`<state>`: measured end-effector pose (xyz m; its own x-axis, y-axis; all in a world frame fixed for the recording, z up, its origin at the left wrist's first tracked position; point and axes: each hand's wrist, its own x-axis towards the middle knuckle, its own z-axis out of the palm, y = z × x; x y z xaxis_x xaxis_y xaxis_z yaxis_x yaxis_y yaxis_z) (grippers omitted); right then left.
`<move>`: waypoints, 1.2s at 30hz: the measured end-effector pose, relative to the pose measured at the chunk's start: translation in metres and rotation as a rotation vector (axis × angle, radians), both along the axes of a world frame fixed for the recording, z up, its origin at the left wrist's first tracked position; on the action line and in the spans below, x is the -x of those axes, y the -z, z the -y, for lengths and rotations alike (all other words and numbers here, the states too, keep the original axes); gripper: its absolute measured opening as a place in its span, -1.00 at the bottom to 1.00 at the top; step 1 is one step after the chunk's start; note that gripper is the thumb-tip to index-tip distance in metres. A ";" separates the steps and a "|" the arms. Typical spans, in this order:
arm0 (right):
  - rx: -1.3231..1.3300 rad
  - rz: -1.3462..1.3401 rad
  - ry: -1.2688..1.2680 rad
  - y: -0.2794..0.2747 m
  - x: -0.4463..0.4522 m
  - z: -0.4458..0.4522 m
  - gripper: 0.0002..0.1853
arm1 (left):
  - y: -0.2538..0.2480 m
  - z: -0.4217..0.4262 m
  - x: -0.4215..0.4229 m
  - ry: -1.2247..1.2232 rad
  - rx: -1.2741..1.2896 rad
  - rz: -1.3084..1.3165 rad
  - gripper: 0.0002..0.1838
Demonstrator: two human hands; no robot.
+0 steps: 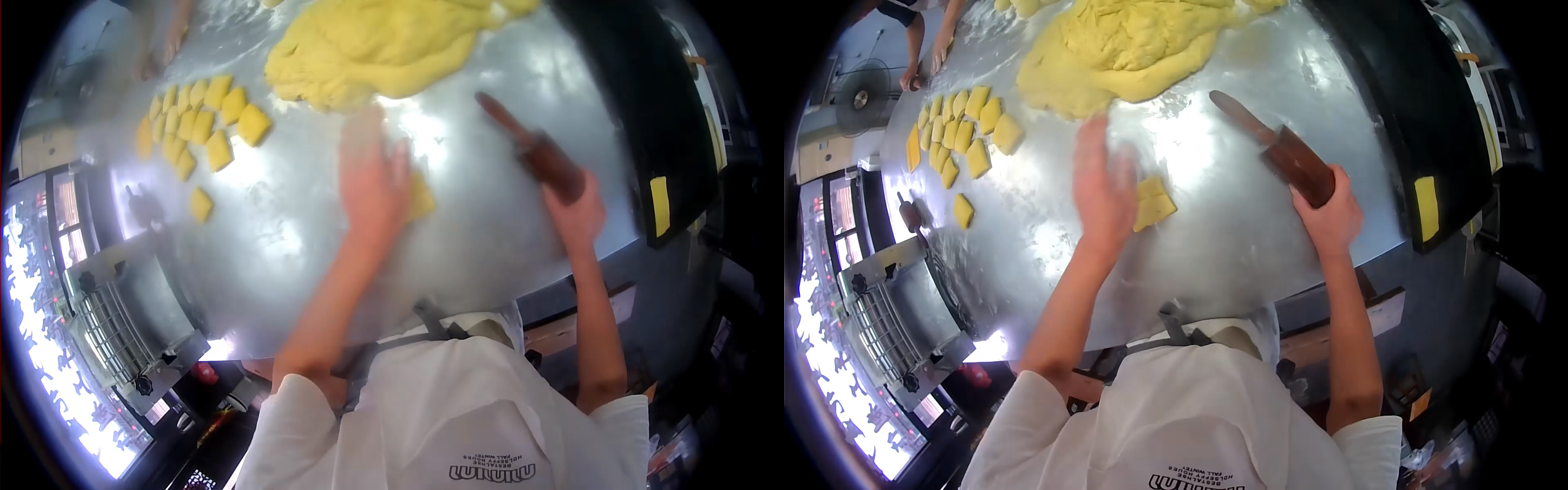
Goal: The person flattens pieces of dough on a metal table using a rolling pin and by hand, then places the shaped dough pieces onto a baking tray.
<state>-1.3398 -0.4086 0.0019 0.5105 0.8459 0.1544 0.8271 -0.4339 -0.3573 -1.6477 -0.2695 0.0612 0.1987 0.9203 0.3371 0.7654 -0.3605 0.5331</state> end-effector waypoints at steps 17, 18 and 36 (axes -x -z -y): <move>-0.020 -0.046 -0.071 0.004 -0.001 -0.006 -0.23 | 0.033 0.050 0.041 0.090 0.337 -0.165 -0.60; -0.008 -0.054 -0.075 0.000 -0.003 -0.005 -0.23 | 0.033 0.053 0.036 0.056 0.316 -0.160 -0.64; 0.048 -0.260 -0.362 -0.010 -0.035 -0.001 -0.20 | 0.008 0.171 -0.057 0.157 0.251 -0.011 -0.43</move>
<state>-1.3052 -0.4077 0.0122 0.1970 0.9803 0.0167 0.8142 -0.1541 -0.5598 -1.5908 -0.4408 0.0530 0.3475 0.9323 0.1000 0.7170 -0.3329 0.6125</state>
